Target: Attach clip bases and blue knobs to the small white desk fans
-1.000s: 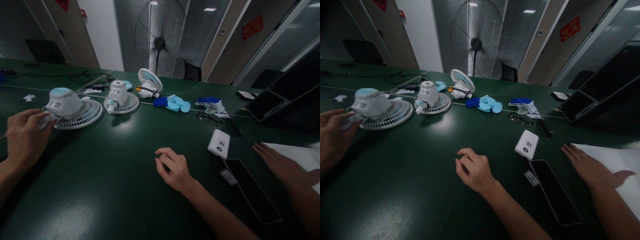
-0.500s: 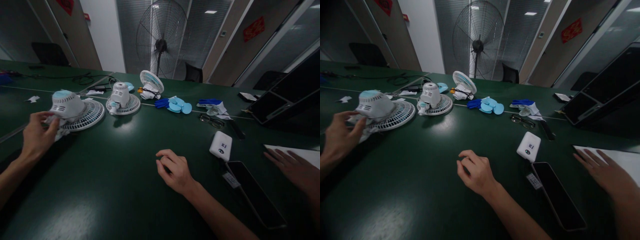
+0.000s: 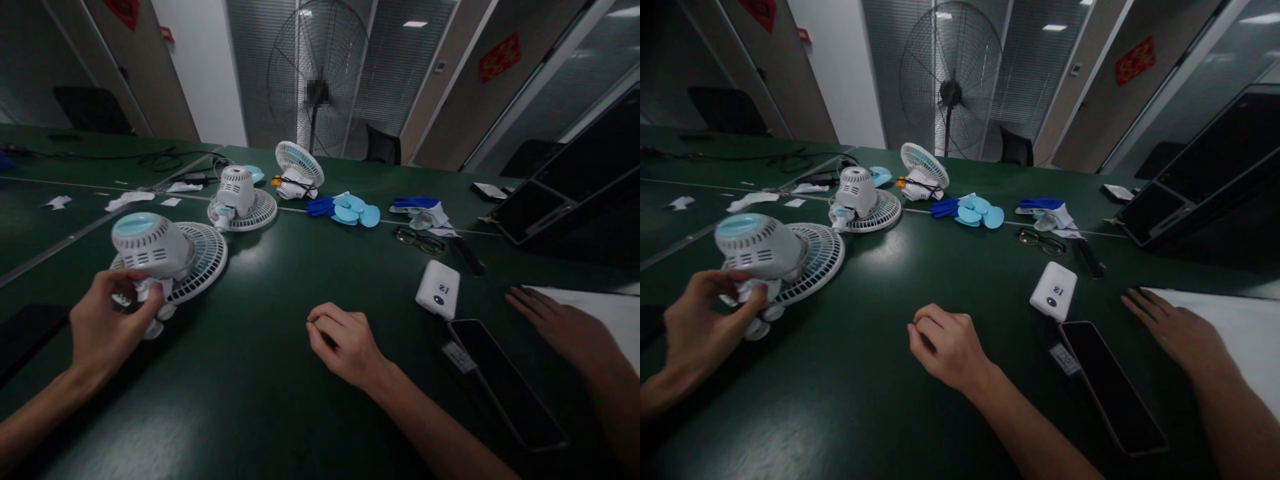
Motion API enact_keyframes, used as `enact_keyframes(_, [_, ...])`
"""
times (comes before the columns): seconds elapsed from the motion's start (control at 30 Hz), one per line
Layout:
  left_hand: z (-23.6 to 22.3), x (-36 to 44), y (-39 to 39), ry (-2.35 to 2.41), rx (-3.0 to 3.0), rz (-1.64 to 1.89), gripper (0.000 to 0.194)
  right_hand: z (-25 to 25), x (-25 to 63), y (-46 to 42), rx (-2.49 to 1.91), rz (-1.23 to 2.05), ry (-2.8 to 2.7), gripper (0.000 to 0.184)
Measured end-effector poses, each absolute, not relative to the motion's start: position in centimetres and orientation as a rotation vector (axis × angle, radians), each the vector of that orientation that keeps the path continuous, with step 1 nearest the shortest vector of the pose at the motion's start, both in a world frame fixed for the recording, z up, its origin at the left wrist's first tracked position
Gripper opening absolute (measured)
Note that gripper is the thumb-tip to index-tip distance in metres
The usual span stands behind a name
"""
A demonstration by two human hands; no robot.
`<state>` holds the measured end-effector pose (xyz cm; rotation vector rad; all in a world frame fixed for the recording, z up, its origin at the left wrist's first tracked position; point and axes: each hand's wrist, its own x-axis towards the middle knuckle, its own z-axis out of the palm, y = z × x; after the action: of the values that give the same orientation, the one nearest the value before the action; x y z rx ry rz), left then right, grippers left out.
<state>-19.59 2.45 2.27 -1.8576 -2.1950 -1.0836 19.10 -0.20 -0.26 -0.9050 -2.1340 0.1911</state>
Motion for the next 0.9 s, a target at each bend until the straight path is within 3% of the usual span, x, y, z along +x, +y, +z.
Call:
enact_keyframes(0.17, [0.5,-15.8,-1.4,-1.928,-2.138,-1.302,0.028,0.0,18.7,-0.7,-0.816,0.194,-2.283,0.014])
enact_keyframes(0.4, [0.7,-5.5,-1.7,-1.334,-2.669,-1.56,0.016,0.4,17.8,-2.6,-0.563,-0.185,-2.416,0.015])
enact_keyframes(0.5, [1.0,-0.9,-0.5,-1.243,-2.771,-1.665,0.014,0.4,18.1,-2.9,-0.657,-0.357,-2.31,0.024])
enact_keyframes(0.63, [1.4,2.2,0.5,-1.362,-2.913,-1.772,0.007,-0.1,18.4,-3.1,-0.856,-0.439,-2.25,0.022])
enact_keyframes(0.73, [1.6,1.5,0.3,-1.397,-2.997,-1.851,0.018,0.0,17.9,-3.3,-1.034,-0.381,-2.369,0.017])
enact_keyframes(0.83, [1.5,-1.0,-0.6,-1.428,-2.992,-1.767,0.03,0.8,17.4,-3.7,-1.235,-0.23,-2.478,0.016])
enact_keyframes(0.9, [1.2,-3.0,-1.2,-1.326,-3.141,-1.424,0.031,1.6,17.4,-3.8,-1.309,-0.106,-2.513,0.018])
